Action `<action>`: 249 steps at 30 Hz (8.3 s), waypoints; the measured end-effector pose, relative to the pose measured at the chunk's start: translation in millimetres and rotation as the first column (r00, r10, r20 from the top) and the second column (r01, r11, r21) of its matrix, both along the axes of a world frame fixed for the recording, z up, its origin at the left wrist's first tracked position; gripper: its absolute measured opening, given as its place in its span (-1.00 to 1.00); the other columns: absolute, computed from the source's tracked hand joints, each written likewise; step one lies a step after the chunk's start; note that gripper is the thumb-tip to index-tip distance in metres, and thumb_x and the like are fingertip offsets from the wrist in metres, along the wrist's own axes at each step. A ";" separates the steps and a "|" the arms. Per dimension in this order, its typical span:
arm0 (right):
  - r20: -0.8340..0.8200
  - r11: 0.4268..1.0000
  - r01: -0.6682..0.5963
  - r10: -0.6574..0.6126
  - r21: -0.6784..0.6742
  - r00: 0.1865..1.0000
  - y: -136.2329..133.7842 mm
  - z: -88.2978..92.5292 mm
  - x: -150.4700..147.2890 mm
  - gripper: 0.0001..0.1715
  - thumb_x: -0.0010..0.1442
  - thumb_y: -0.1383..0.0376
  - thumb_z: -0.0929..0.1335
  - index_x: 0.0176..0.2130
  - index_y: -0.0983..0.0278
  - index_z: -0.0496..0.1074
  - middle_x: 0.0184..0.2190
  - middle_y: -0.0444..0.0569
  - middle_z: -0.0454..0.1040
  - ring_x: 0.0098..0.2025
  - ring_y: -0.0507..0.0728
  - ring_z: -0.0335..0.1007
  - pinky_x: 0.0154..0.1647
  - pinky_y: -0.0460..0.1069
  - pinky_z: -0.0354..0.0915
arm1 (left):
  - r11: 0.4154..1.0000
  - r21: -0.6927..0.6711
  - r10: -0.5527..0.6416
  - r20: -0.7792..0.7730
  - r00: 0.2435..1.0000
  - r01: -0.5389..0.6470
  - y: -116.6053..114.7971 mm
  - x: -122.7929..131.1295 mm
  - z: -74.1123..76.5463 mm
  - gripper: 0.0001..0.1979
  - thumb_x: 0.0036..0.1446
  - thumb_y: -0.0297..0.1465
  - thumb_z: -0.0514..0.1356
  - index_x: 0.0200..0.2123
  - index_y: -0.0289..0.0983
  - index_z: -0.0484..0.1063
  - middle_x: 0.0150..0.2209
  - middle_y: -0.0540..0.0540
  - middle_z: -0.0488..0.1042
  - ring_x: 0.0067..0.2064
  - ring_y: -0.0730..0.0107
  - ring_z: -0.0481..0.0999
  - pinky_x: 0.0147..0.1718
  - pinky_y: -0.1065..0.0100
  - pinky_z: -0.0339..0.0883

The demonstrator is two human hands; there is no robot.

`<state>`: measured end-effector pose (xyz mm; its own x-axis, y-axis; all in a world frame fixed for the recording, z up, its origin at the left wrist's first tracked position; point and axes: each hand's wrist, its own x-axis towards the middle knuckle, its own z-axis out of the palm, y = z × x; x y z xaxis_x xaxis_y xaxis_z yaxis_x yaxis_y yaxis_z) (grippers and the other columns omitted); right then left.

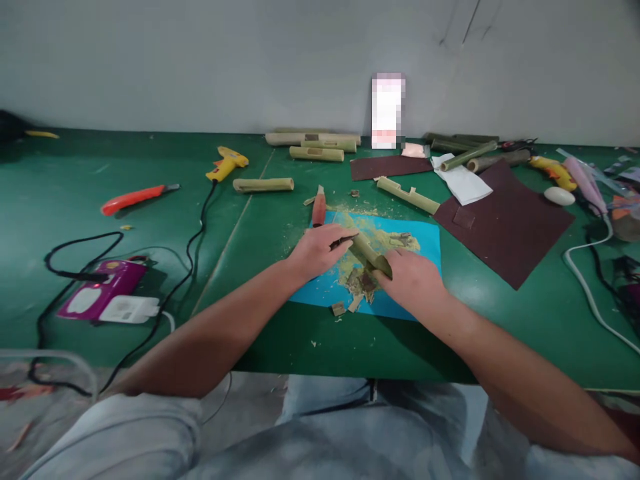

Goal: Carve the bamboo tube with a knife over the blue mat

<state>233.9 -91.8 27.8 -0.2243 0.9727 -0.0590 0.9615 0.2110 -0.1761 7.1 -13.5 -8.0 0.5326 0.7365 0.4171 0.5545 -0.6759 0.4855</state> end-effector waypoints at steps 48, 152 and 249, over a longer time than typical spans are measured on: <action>0.013 1.000 -0.008 0.008 -0.019 1.000 0.7 -1.0 -0.2 -0.71 0.35 0.13 0.30 -0.13 0.27 0.50 -0.15 0.06 0.58 -0.15 0.20 0.48 -0.32 0.03 0.15 | 1.000 -0.005 -0.011 0.015 1.000 0.011 2.3 -0.9 -2.0 -0.74 0.36 -0.37 0.18 0.04 -0.25 0.57 -0.17 -0.11 0.63 -0.15 0.30 0.61 -0.12 0.30 0.48; -0.004 0.999 0.009 -0.009 -0.051 1.000 0.4 0.6 -2.4 -0.73 0.33 0.13 0.33 -0.13 0.27 0.47 -0.18 0.05 0.57 -0.17 0.19 0.48 -0.37 0.03 0.08 | 0.994 0.100 -0.024 -0.191 0.981 0.044 -21.0 21.2 -4.1 -0.66 0.47 -0.29 0.02 0.06 -0.24 0.55 -0.21 -0.12 0.60 -0.19 0.28 0.60 -0.22 0.30 0.49; -0.007 0.998 0.037 -0.038 -0.054 0.999 0.5 1.6 -5.3 -0.72 0.33 0.09 0.33 -0.14 0.25 0.45 -0.17 0.04 0.57 -0.14 0.21 0.49 -0.36 0.03 0.10 | 0.984 0.180 0.042 -0.145 0.989 -0.016 -12.0 14.0 -2.8 -0.66 0.46 -0.31 0.01 -0.02 -0.29 0.56 -0.28 -0.15 0.55 -0.19 0.26 0.56 -0.21 0.27 0.47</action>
